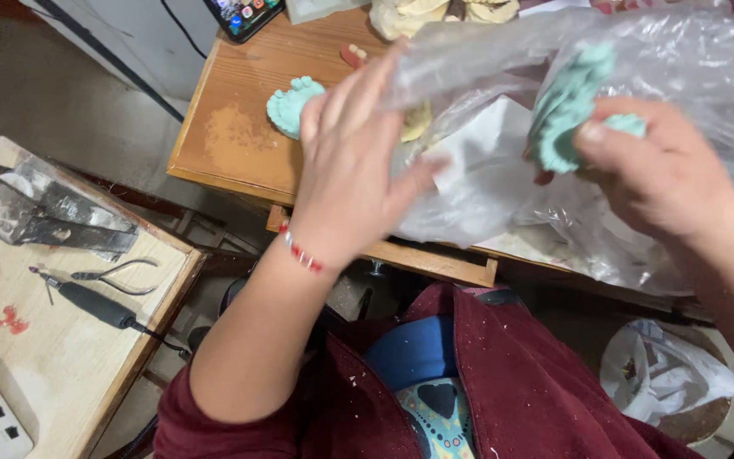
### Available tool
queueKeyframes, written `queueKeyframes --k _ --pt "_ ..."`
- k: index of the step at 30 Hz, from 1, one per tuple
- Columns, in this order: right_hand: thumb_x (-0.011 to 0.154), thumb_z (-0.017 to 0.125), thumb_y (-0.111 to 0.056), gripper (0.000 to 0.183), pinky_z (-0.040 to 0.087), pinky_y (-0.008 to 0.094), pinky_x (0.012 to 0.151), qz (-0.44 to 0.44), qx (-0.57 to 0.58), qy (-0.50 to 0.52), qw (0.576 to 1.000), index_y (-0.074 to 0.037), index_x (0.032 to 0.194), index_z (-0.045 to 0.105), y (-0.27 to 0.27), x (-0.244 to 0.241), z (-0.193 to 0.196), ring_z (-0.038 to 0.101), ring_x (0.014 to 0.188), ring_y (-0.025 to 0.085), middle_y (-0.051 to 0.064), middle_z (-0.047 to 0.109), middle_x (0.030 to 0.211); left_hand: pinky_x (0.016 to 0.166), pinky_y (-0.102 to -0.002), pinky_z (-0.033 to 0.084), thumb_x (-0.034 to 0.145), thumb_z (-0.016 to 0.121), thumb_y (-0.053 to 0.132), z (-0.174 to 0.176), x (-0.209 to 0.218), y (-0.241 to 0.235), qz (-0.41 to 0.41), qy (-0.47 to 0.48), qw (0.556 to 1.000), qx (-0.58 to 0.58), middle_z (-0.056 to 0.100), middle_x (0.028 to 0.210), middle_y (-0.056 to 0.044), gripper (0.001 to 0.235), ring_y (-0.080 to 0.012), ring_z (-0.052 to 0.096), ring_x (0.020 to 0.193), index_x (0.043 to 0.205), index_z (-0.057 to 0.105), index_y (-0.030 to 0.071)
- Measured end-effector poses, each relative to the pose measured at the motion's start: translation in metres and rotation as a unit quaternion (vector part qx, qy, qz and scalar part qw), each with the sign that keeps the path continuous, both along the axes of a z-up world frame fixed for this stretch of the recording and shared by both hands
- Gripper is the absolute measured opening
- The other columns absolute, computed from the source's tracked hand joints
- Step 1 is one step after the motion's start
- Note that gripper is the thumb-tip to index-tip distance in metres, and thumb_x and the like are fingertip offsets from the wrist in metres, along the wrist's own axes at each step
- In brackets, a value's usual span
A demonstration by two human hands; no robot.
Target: Polishing and refining a dental prosthesis using a rotary handpiece at a laboratory bench
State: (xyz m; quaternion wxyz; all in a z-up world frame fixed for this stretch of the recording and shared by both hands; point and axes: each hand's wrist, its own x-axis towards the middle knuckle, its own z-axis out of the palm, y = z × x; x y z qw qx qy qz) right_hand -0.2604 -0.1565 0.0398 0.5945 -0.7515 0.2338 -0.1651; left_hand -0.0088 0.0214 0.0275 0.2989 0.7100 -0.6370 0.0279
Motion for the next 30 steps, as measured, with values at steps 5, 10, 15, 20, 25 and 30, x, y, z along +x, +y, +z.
queueKeyframes --k 5,10,15,20,25,30 --pt "0.094 0.066 -0.05 0.051 0.065 0.042 0.096 -0.06 0.031 -0.132 0.989 0.0 0.104 0.066 0.012 -0.004 0.031 0.068 0.081 0.026 0.017 0.069 0.101 0.119 -0.07 0.027 0.055 0.08 0.089 -0.008 -0.049 0.006 -0.068 -0.174 0.98 0.076 0.019 0.171 -0.006 0.119 -0.0373 0.03 0.156 0.148 0.063 0.017" --pt "0.092 0.062 -0.067 0.07 0.074 0.042 0.092 -0.07 -0.035 -0.133 0.988 0.002 0.104 0.061 0.009 -0.047 0.06 0.067 0.075 0.026 0.016 0.063 0.099 0.096 -0.055 0.038 0.082 0.081 0.038 -0.007 -0.034 -0.011 -0.094 -0.046 0.994 -0.018 0.075 0.121 0.0 0.035 -0.0307 0.063 0.119 0.114 0.079 0.025" --pt "0.087 0.052 -0.015 0.031 0.066 0.041 0.092 0.083 -0.185 -0.039 0.978 0.009 0.096 0.069 0.0 -0.103 0.076 0.077 0.094 0.03 0.025 0.073 0.109 0.109 -0.07 0.026 0.068 0.091 0.058 0.034 -0.028 -0.009 0.004 -0.031 0.987 0.157 0.018 0.169 -0.022 0.081 -0.0524 0.027 0.149 0.137 0.07 0.021" --pt "0.102 0.061 -0.023 0.023 0.038 0.027 0.072 -0.002 -0.089 0.064 0.994 -0.003 0.091 0.067 -0.028 -0.132 0.023 0.049 0.073 0.012 0.002 0.06 0.082 0.118 -0.064 0.033 0.107 0.052 0.041 0.059 -0.123 -0.001 -0.147 -0.146 0.974 -0.092 0.044 0.154 -0.013 0.034 -0.039 0.041 0.146 0.13 0.059 0.017" --pt "0.107 0.056 -0.025 0.025 0.039 0.024 0.073 -0.017 -0.018 0.024 0.999 -0.003 0.1 0.065 -0.035 -0.12 0.01 0.05 0.077 0.01 0.001 0.061 0.088 0.114 -0.064 0.038 0.091 0.082 0.006 0.004 -0.136 -0.041 -0.254 -0.16 0.949 -0.098 0.081 0.101 -0.009 0.03 -0.0354 0.066 0.128 0.119 0.071 0.006" --pt "0.115 0.058 -0.019 0.02 0.045 0.026 0.083 -0.079 -0.16 0.024 0.984 -0.002 0.111 0.067 -0.043 -0.135 0.02 0.056 0.088 0.012 0.003 0.063 0.098 0.115 -0.063 0.031 0.091 0.062 0.0 0.019 -0.124 -0.021 -0.364 -0.061 0.929 -0.028 0.064 0.076 -0.003 0.01 -0.0307 0.066 0.098 0.085 0.059 0.008"
